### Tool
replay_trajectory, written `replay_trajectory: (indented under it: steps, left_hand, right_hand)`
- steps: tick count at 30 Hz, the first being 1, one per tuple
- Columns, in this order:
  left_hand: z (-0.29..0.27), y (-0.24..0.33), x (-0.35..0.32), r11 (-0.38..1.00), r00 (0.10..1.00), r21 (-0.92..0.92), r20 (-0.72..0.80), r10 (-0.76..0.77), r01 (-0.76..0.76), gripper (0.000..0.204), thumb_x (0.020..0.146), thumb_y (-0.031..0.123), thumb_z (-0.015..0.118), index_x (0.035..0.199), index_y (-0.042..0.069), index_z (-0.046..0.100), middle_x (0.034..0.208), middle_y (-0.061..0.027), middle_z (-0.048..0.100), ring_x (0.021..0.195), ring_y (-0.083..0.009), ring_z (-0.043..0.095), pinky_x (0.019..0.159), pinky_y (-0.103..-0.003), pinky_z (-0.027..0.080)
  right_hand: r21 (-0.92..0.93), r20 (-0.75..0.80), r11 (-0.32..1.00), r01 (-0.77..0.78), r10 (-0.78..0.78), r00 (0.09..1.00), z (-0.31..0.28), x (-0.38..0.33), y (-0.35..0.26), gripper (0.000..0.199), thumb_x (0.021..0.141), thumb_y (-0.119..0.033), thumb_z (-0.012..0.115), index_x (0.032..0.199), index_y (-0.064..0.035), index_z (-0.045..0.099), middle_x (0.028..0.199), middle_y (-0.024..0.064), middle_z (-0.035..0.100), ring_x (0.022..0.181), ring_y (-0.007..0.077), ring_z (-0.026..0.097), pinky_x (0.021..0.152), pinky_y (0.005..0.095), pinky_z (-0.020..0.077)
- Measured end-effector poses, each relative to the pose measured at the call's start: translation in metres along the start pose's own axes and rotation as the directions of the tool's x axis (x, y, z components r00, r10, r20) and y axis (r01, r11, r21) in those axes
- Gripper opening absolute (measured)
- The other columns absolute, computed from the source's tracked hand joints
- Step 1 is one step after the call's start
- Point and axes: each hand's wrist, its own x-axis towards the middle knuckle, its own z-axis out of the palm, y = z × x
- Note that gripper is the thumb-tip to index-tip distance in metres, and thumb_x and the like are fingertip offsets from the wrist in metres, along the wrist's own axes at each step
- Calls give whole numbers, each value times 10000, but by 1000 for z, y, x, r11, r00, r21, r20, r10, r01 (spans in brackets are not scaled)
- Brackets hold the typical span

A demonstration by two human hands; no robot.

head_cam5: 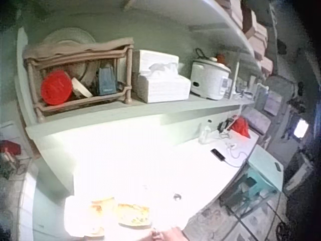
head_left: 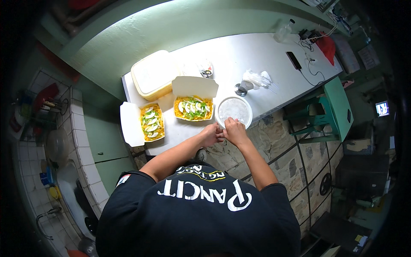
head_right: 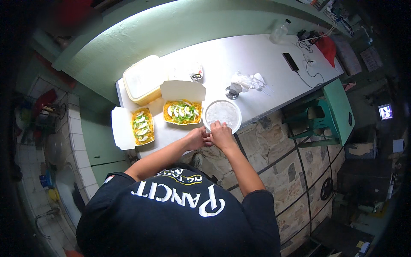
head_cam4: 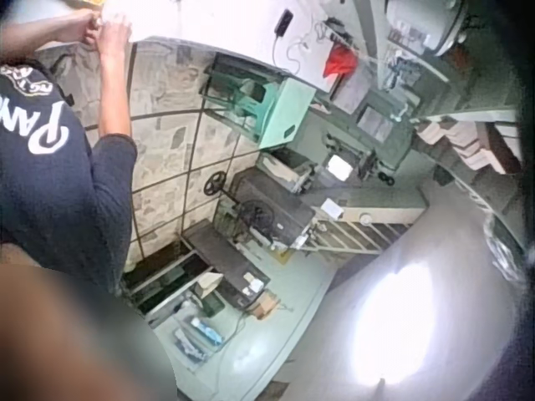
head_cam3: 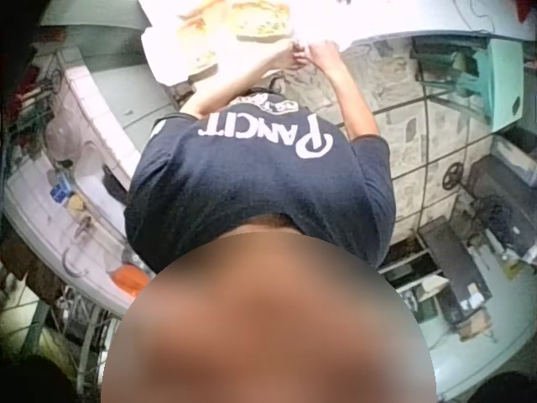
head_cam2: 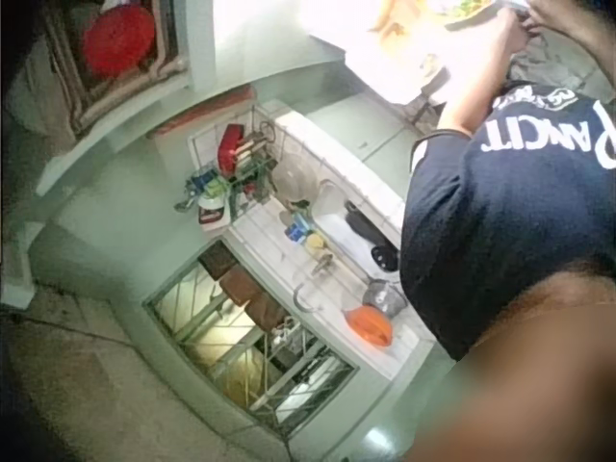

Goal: The person folds and places paper towels on a countertop, then retrieves a bowl of shrimp from a refrigerator. They use chopsticks to transfer shrimp into two food boxes containing noodles and vegetables, and add cooked meat from a container into the same boxes.

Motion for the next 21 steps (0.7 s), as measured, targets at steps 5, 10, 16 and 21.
replay_trajectory:
  steps: [5, 10, 16, 21]
  left_hand:
    - [10, 1, -5, 967, 967, 253, -239, 90, -27, 267, 949, 267, 490, 1109, 54, 494, 984, -138, 610, 787, -247, 638, 720, -379, 536]
    - [13, 8, -11, 922, 945, 388, -298, 131, -5, 464, 945, 351, 552, 1259, 30, 432, 1121, -197, 598, 871, -298, 675, 726, -379, 578]
    - [23, 24, -56, 867, 982, 497, -172, 83, 14, 565, 950, 366, 542, 1370, 30, 367, 1180, -209, 577, 824, -261, 682, 706, -334, 575]
    - [5, 30, -115, 869, 981, 494, -176, 79, 18, 385, 939, 272, 577, 1216, 24, 481, 998, -141, 637, 735, -194, 670, 674, -301, 564]
  right_hand:
    - [233, -93, 969, -77, 101, 990, -54, -1, 4, 230, 747, -215, 678, 834, -24, 584, 800, 178, 654, 746, 360, 650, 661, 456, 516]
    - [573, -313, 772, -275, 516, 797, -102, -28, 62, 197, 819, -182, 698, 897, -18, 620, 735, 91, 657, 643, 161, 616, 618, 318, 499]
    - [950, 80, -159, 271, 956, 281, 19, -48, 215, 162, 885, -135, 642, 977, -15, 583, 944, 91, 634, 827, 228, 638, 694, 349, 530]
    - [773, 402, -473, 423, 881, 251, 83, -23, 240, 330, 889, -169, 647, 1160, -4, 552, 1091, 132, 602, 1003, 292, 587, 804, 495, 505]
